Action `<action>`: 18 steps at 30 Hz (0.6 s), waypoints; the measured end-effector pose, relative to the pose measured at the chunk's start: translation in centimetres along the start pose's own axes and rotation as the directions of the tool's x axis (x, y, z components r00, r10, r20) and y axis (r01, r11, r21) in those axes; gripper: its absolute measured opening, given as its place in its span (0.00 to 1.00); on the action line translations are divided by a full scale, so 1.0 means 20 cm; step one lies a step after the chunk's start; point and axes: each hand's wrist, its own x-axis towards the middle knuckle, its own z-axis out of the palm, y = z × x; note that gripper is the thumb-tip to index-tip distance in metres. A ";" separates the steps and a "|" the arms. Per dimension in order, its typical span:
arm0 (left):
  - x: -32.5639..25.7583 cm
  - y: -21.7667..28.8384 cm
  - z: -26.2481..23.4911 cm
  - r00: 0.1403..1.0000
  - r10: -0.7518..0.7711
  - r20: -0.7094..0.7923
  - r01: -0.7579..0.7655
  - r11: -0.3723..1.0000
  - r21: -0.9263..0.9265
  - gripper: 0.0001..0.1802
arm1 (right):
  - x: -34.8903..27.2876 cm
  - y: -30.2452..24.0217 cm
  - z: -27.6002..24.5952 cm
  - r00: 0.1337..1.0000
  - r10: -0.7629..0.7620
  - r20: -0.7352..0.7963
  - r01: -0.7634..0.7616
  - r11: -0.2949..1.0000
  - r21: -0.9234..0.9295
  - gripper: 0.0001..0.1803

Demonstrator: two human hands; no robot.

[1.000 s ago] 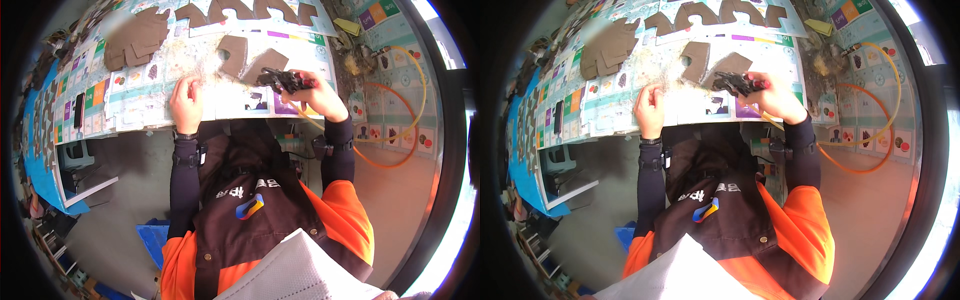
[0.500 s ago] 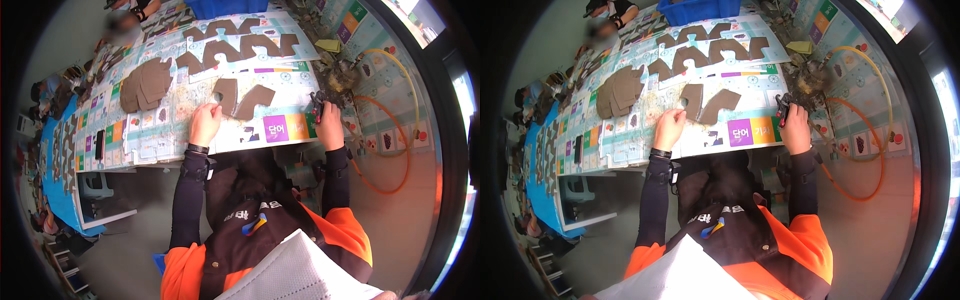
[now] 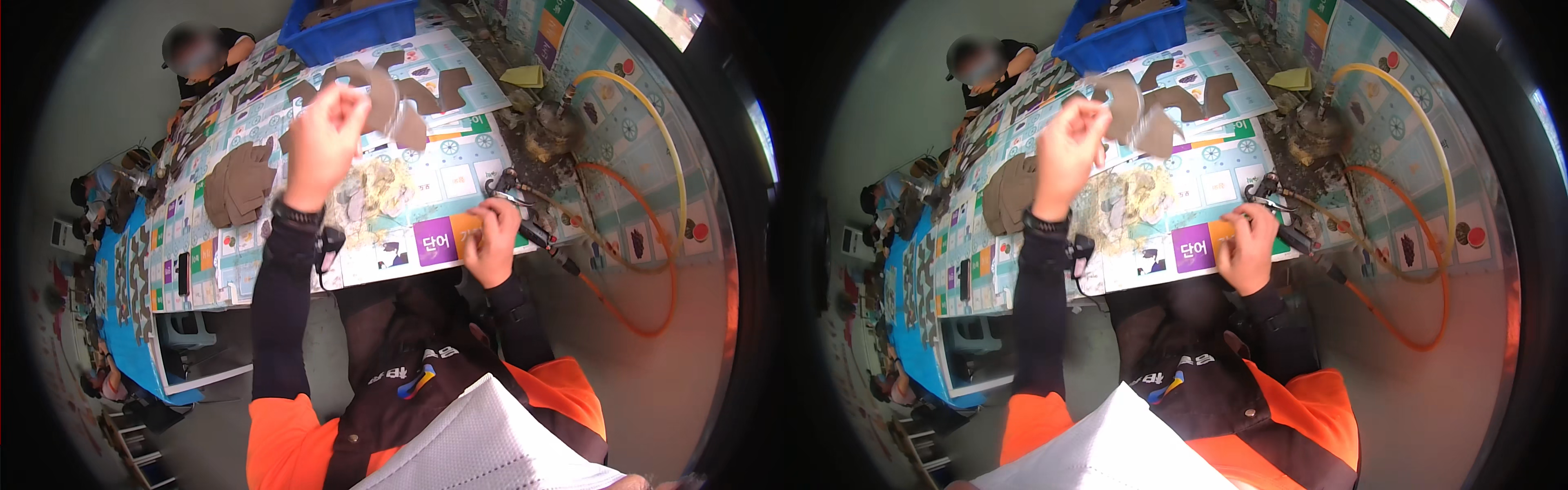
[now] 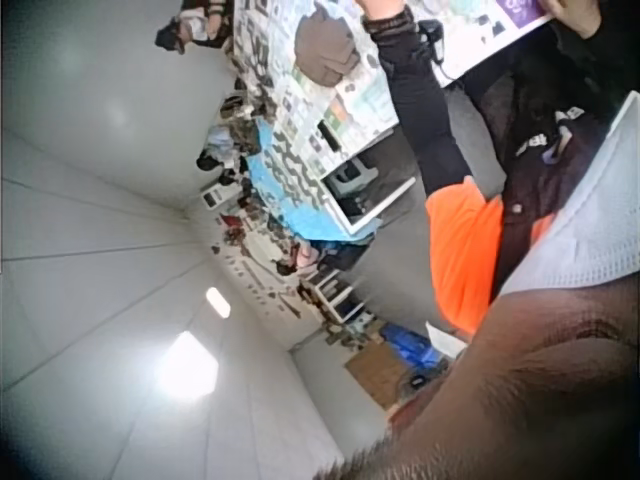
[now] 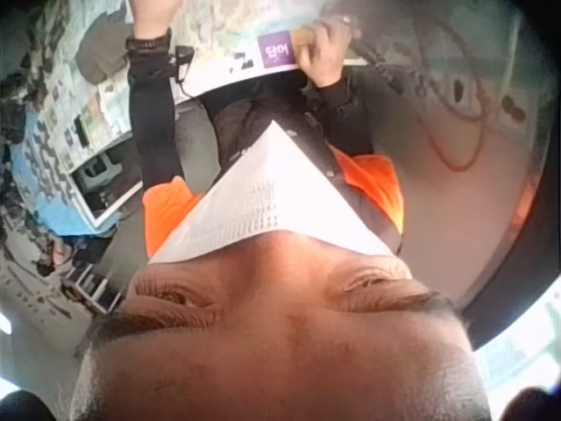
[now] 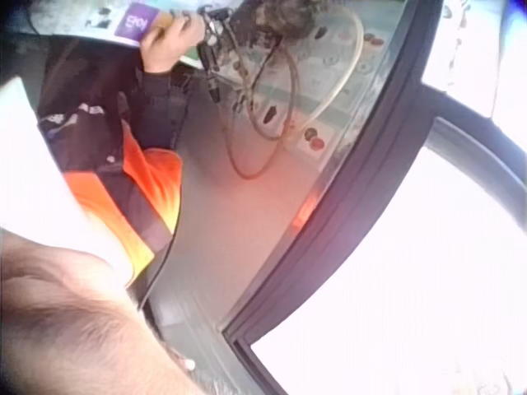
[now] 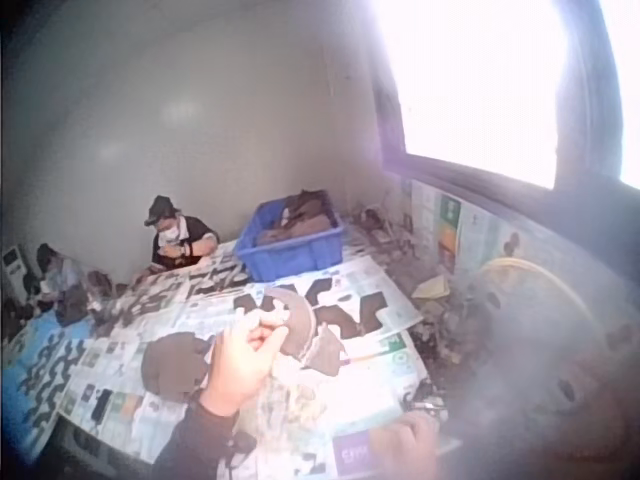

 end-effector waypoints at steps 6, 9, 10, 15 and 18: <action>0.67 0.25 0.05 0.932 0.320 -0.171 -0.360 0.870 -0.337 0.09 | -0.01 0.04 0.04 0.999 -0.044 -0.029 0.043 0.999 -0.026 0.18; 0.97 0.18 0.19 0.945 0.215 -0.248 -0.321 0.765 -0.558 0.09 | 0.00 0.06 0.04 0.999 -0.037 -0.014 0.037 0.999 -0.026 0.16; 1.09 0.13 0.25 0.953 0.163 -0.255 -0.289 0.733 -0.615 0.09 | 0.00 0.06 0.05 0.999 -0.035 -0.034 0.034 0.999 -0.015 0.16; 1.46 -0.45 0.65 0.983 -0.127 -0.131 -0.027 0.611 -0.791 0.06 | 0.02 0.06 0.06 0.998 -0.029 -0.052 0.030 1.000 0.006 0.13; 1.47 -0.90 0.87 0.896 -0.429 0.117 0.430 0.768 -0.475 0.10 | 0.03 0.07 0.06 0.998 -0.046 -0.051 0.047 0.999 0.017 0.12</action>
